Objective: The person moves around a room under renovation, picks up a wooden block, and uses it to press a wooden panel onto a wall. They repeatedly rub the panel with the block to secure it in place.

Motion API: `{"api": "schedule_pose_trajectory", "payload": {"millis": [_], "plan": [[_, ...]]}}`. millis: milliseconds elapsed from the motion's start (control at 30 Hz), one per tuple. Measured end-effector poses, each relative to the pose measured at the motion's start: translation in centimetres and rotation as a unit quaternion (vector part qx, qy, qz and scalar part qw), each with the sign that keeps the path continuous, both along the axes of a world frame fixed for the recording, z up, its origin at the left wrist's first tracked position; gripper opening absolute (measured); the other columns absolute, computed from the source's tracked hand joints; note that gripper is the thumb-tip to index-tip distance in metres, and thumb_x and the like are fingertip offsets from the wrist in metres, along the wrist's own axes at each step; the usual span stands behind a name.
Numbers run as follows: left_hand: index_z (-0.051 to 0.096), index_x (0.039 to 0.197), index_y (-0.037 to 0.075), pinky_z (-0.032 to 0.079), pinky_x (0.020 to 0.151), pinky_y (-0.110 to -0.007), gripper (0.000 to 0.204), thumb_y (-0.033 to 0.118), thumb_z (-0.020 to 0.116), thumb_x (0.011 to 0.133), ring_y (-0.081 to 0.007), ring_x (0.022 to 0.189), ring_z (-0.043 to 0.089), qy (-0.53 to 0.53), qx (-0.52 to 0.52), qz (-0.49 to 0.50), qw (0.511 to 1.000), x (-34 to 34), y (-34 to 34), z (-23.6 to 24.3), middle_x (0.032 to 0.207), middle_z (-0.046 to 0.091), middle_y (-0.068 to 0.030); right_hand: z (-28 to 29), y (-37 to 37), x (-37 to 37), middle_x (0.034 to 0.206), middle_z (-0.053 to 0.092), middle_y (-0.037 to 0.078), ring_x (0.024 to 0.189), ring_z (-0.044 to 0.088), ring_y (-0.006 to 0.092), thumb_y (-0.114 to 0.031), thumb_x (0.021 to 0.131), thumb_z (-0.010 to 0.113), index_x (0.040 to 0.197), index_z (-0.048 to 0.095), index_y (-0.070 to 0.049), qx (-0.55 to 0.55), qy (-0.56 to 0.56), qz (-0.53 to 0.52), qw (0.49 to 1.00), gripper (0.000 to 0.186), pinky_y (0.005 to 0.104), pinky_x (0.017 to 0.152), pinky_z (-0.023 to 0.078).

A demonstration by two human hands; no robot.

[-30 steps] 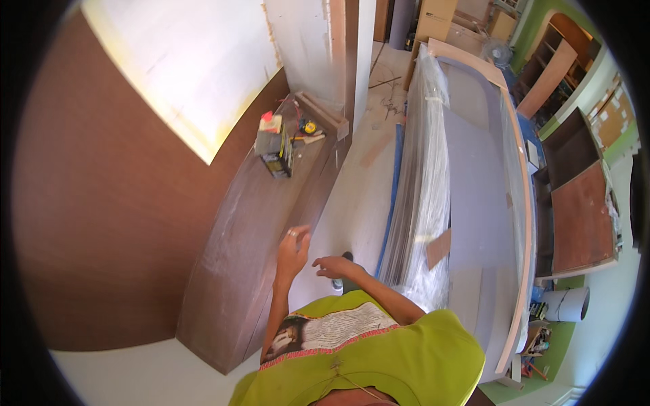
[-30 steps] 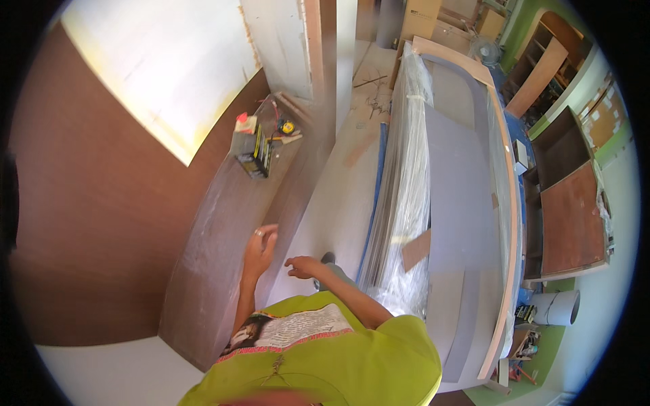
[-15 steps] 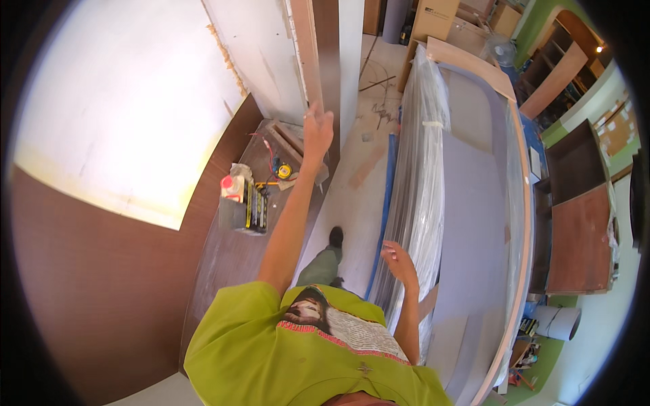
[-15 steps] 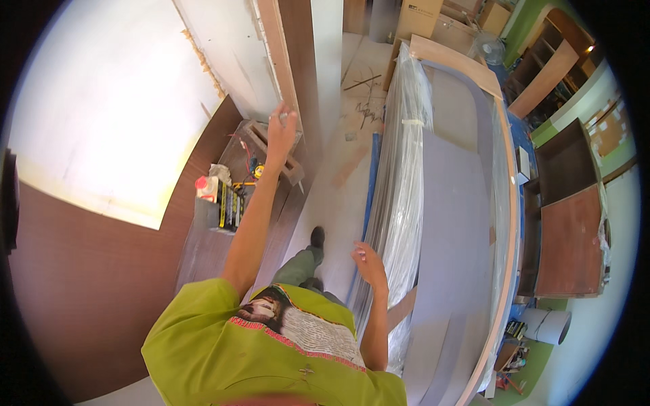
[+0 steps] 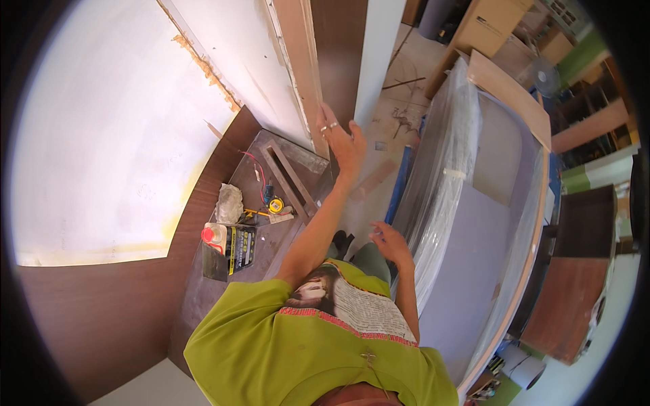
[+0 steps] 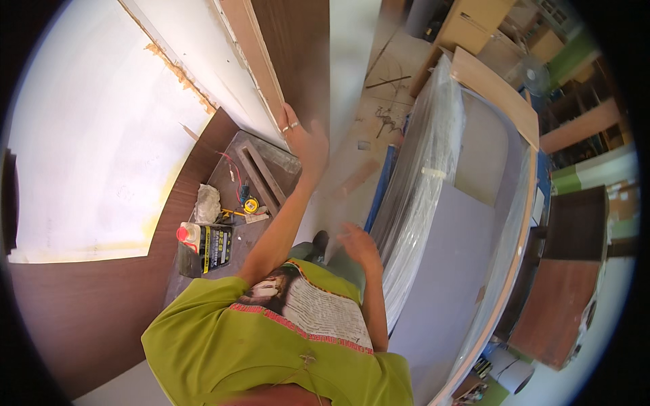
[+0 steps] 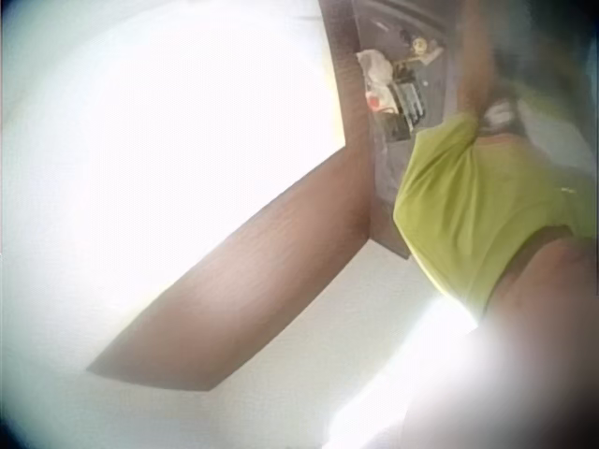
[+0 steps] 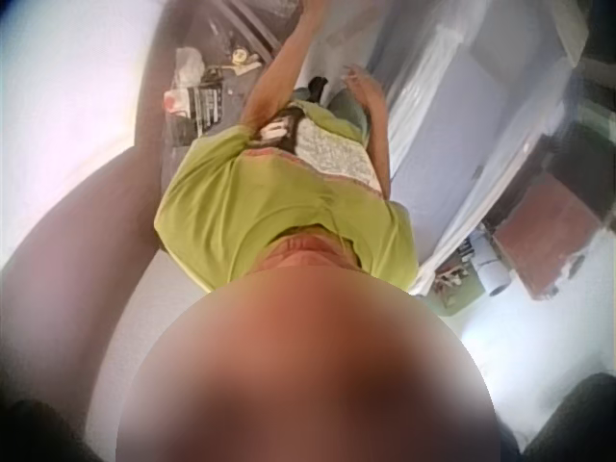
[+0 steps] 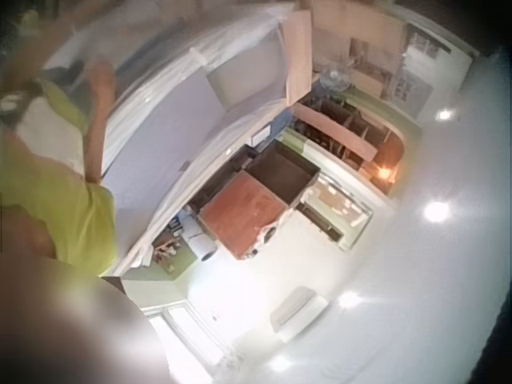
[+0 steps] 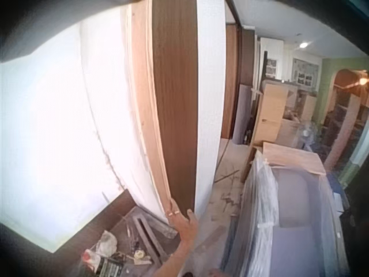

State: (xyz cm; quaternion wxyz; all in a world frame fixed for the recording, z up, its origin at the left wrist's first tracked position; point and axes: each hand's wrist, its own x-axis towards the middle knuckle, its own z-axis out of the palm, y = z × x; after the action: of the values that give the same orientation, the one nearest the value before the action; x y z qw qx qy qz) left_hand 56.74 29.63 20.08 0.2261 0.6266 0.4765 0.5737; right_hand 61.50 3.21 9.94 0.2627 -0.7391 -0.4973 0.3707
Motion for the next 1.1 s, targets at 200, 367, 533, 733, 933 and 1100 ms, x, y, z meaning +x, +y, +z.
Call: {"api": "schedule_pose_trajectory", "payload": {"millis": [200,367,533,733,933,1100], "plan": [[0.037,0.156,0.000,0.040,0.114,-0.046,0.067,-0.005,0.053,0.091,-0.0372,0.135,0.045,-0.112,-0.009,-0.023,0.993,-1.7,1.6,-1.5,0.145,0.042,-0.0214,-0.9,8.6,5.9,0.118,0.070,0.020,0.103,0.069,0.0368,-0.026,0.097,0.067,0.136,0.059,-0.009,-0.019,-0.008,0.164,0.986,0.043,0.0445,0.090,0.053],[0.041,0.154,0.001,0.042,0.114,-0.043,0.066,-0.010,0.052,0.090,-0.0334,0.130,0.051,-0.050,-0.024,0.042,0.998,0.1,0.9,-1.5,0.142,0.044,-0.0186,-1.4,15.6,9.8,0.119,0.069,0.020,0.107,0.067,0.0386,-0.027,0.097,0.065,0.136,0.059,-0.009,0.005,-0.045,0.325,0.945,0.043,0.0459,0.091,0.053],[0.040,0.155,0.002,0.044,0.113,-0.043,0.067,-0.012,0.052,0.091,-0.0320,0.131,0.052,-0.015,-0.032,0.102,0.994,1.2,0.4,-0.5,0.146,0.043,-0.0173,-1.9,21.5,15.1,0.117,0.069,0.020,0.110,0.066,0.0384,-0.027,0.095,0.066,0.134,0.061,-0.011,0.081,-0.040,0.402,0.911,0.042,0.0474,0.092,0.053],[0.037,0.156,-0.001,0.040,0.118,-0.046,0.060,-0.007,0.047,0.096,-0.0320,0.143,0.043,-0.048,-0.034,0.116,0.991,3.3,0.3,-0.1,0.153,0.040,-0.0171,-2.9,25.3,22.4,0.122,0.069,0.019,0.114,0.065,0.0388,-0.030,0.092,0.066,0.130,0.063,-0.011,0.000,-0.108,0.393,0.913,0.042,0.0489,0.098,0.052],[0.031,0.159,0.002,0.041,0.118,-0.045,0.062,-0.002,0.047,0.100,-0.0306,0.145,0.040,-0.076,-0.053,0.123,0.988,4.3,0.5,0.5,0.159,0.036,-0.0177,-3.8,26.5,24.8,0.118,0.071,0.019,0.113,0.065,0.0384,-0.029,0.093,0.066,0.132,0.061,-0.012,0.015,-0.109,0.369,0.923,0.043,0.0486,0.098,0.052],[0.037,0.155,0.002,0.046,0.113,-0.046,0.059,-0.003,0.051,0.098,-0.0292,0.142,0.043,-0.059,-0.024,0.139,0.988,3.3,1.0,-0.9,0.156,0.035,-0.0158,-4.5,23.4,26.8,0.122,0.070,0.019,0.113,0.066,0.0369,-0.029,0.094,0.067,0.135,0.061,-0.010,0.010,-0.022,0.298,0.954,0.045,0.0473,0.094,0.052]]}}
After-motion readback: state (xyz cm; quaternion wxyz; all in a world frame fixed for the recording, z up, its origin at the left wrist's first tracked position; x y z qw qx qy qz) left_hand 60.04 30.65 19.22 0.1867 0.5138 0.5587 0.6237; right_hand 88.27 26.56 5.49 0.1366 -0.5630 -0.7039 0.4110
